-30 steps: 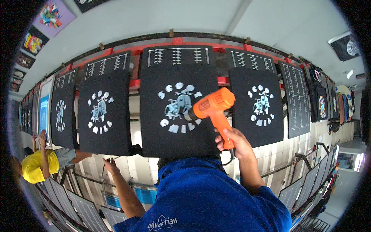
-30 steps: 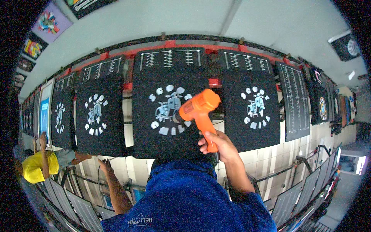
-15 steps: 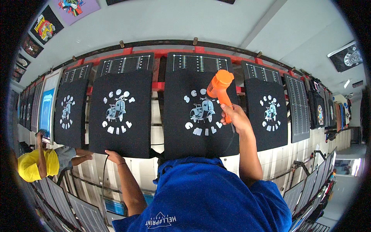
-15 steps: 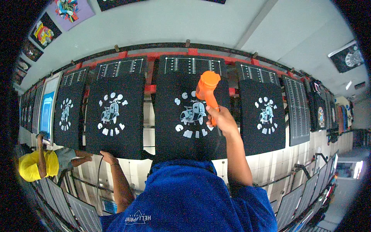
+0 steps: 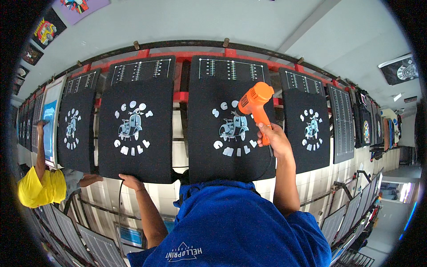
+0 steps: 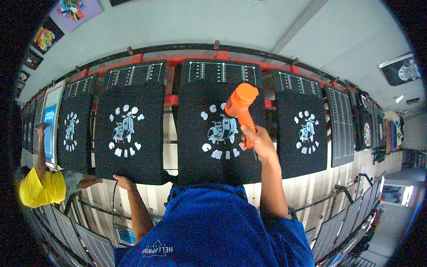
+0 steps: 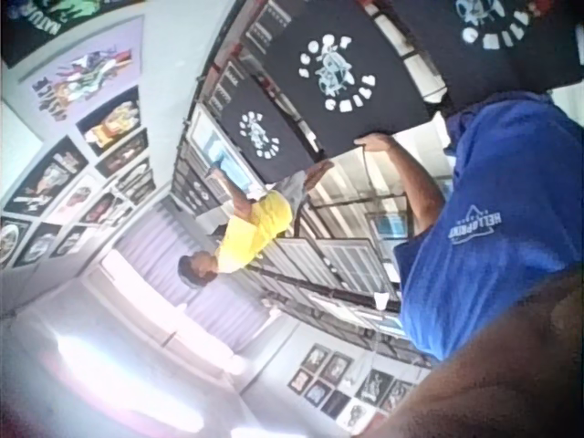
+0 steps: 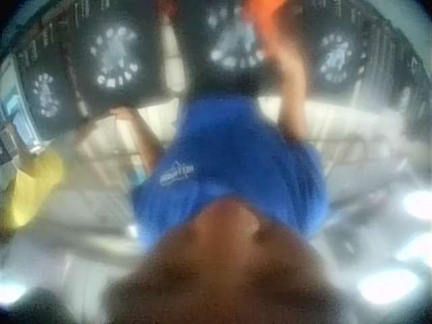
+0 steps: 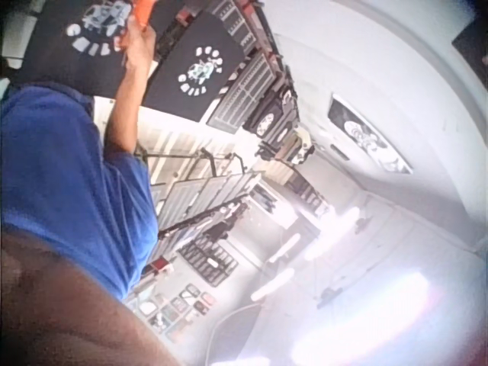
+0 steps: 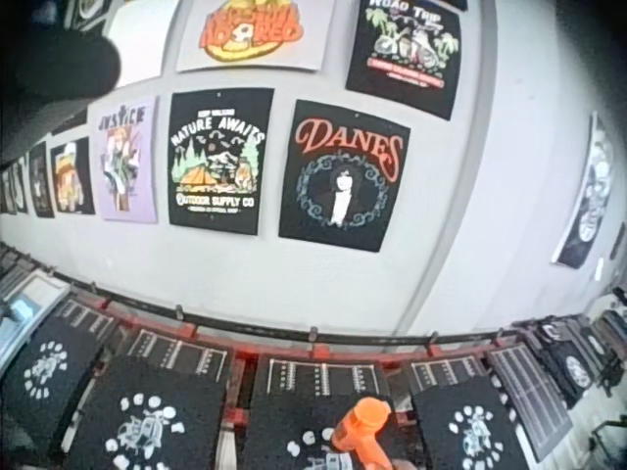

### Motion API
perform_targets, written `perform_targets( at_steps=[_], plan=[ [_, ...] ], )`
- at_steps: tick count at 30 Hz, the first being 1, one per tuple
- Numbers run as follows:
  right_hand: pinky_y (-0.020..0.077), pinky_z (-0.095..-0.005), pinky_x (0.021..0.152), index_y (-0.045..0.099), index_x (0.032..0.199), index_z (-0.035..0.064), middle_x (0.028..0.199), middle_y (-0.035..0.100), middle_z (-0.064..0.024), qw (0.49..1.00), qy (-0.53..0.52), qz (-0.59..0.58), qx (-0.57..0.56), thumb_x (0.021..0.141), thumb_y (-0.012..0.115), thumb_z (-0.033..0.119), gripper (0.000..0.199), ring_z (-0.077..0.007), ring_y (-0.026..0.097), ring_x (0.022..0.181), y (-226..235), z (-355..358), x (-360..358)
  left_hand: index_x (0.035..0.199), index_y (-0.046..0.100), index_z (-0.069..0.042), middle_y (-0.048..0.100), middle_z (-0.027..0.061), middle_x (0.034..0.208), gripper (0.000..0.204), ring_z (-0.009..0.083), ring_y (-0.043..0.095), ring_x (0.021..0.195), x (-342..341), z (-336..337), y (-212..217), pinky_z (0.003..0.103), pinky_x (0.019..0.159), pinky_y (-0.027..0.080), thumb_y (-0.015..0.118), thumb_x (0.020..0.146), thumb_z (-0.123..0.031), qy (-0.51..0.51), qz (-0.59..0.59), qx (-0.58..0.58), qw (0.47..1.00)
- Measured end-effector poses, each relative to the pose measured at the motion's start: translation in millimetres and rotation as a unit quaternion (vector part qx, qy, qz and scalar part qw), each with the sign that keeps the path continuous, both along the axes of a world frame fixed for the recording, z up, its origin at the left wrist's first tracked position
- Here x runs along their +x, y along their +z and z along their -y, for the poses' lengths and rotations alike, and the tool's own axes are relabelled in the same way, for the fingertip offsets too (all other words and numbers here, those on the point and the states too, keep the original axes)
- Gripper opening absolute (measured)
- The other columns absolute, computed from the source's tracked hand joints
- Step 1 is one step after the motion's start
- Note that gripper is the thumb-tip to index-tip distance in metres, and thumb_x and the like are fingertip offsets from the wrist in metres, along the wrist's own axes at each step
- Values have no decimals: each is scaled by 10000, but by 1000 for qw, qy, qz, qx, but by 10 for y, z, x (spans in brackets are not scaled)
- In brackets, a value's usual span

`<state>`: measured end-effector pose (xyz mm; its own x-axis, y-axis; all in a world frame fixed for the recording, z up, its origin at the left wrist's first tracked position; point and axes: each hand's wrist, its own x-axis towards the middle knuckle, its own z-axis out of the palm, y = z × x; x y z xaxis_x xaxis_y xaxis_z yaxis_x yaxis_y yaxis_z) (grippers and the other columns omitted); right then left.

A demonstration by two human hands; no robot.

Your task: The person uses a heat gun to dry the ink on several screen-printed t-shirts, moving the tool back and forth over the designs on the tables.

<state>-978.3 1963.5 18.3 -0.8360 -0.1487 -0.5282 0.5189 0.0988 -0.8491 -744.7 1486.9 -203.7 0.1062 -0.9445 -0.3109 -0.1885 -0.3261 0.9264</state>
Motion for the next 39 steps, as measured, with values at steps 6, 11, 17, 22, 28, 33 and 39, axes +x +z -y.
perform_targets(
  at_steps=[6,11,17,22,28,33,39],
  plan=[
    [464,-248,529,573,1005,16,716,547,-23,1000,16,1,-11,903,637,340,345,-111,559,583,112,73,15,1083,559,213,640,262,1078,693,332,647,897,-34,-32,70,407,810,514,391,974,-450,8,44,12,999],
    [480,-241,510,559,957,25,718,557,-14,997,67,-30,-14,901,637,300,291,-106,577,579,-2,116,27,1081,557,214,635,275,1085,714,351,647,913,36,72,-43,417,807,513,394,970,-472,12,84,12,996],
    [485,-242,519,563,954,20,718,564,-17,996,84,-27,-12,896,641,316,311,-108,583,590,-22,149,-2,1055,580,206,642,273,1073,748,341,648,913,-18,37,66,425,826,498,399,953,-513,30,165,39,985],
    [483,-240,529,569,971,29,728,558,-13,996,91,-18,16,904,635,313,299,-105,578,594,26,181,-32,1089,559,205,638,260,1086,782,358,651,939,40,30,15,430,841,518,412,925,-546,9,82,33,996],
    [478,-242,528,577,1034,18,739,559,-15,998,31,-20,54,899,643,324,341,-109,579,595,66,164,29,1126,542,200,621,233,1143,687,316,636,950,-53,-64,155,398,840,507,381,976,-451,13,16,43,999],
    [472,-247,511,551,966,9,718,558,-25,1000,2,0,1,910,624,299,303,-122,588,576,65,73,27,1140,533,201,614,243,1149,699,315,627,969,-57,-61,137,399,856,500,367,978,-458,1,-31,41,999],
    [489,-246,513,570,957,12,714,553,-20,1000,3,-20,10,900,638,313,314,-119,588,569,37,61,121,1127,530,212,623,253,1117,734,351,645,944,3,35,27,426,821,543,388,960,-488,3,7,37,999]
  ],
)
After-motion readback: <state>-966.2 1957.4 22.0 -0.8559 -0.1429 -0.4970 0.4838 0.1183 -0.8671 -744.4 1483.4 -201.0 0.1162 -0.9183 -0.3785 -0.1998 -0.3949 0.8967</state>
